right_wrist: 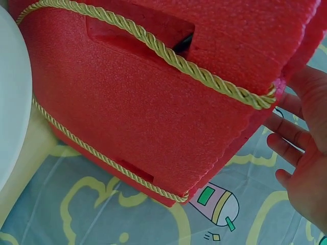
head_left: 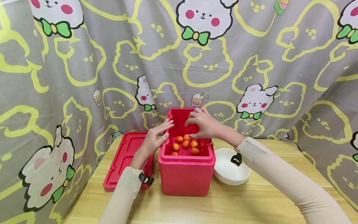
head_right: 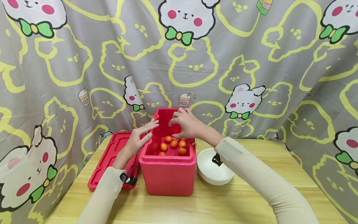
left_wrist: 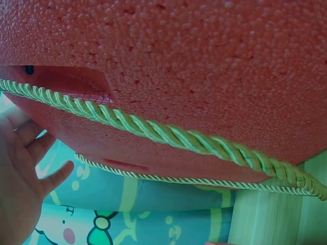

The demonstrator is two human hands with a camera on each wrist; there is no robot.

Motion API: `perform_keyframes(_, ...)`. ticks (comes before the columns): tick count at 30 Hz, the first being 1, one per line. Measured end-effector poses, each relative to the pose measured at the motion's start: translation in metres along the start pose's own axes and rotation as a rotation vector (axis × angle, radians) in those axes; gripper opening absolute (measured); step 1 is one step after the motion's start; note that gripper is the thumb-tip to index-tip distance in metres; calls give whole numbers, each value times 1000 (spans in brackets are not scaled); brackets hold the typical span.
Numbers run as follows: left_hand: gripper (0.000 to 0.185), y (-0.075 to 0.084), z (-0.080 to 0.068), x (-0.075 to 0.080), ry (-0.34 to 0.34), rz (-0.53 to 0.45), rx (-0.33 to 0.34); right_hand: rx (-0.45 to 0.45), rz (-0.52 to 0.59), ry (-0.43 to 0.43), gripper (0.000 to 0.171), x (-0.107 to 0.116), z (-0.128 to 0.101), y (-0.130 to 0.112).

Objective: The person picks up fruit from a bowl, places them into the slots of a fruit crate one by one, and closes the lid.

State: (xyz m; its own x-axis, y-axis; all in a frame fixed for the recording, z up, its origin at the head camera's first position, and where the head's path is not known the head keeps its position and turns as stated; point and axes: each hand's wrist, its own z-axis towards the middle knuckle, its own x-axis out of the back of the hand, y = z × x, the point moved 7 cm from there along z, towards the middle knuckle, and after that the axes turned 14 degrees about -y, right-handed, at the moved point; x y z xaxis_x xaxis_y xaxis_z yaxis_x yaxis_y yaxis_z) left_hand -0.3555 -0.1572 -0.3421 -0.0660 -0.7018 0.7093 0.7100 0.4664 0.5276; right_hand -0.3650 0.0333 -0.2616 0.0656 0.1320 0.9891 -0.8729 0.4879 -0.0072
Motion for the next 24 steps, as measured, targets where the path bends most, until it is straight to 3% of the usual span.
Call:
perform_keyframes(14,47,2,-1,2,-29,-37,-20,-16,30,63,38,7,-7,-2)
perform_keyframes(24,50,1,0,4,-70,-36,33,-26,151,230,46,29,-28,-16)
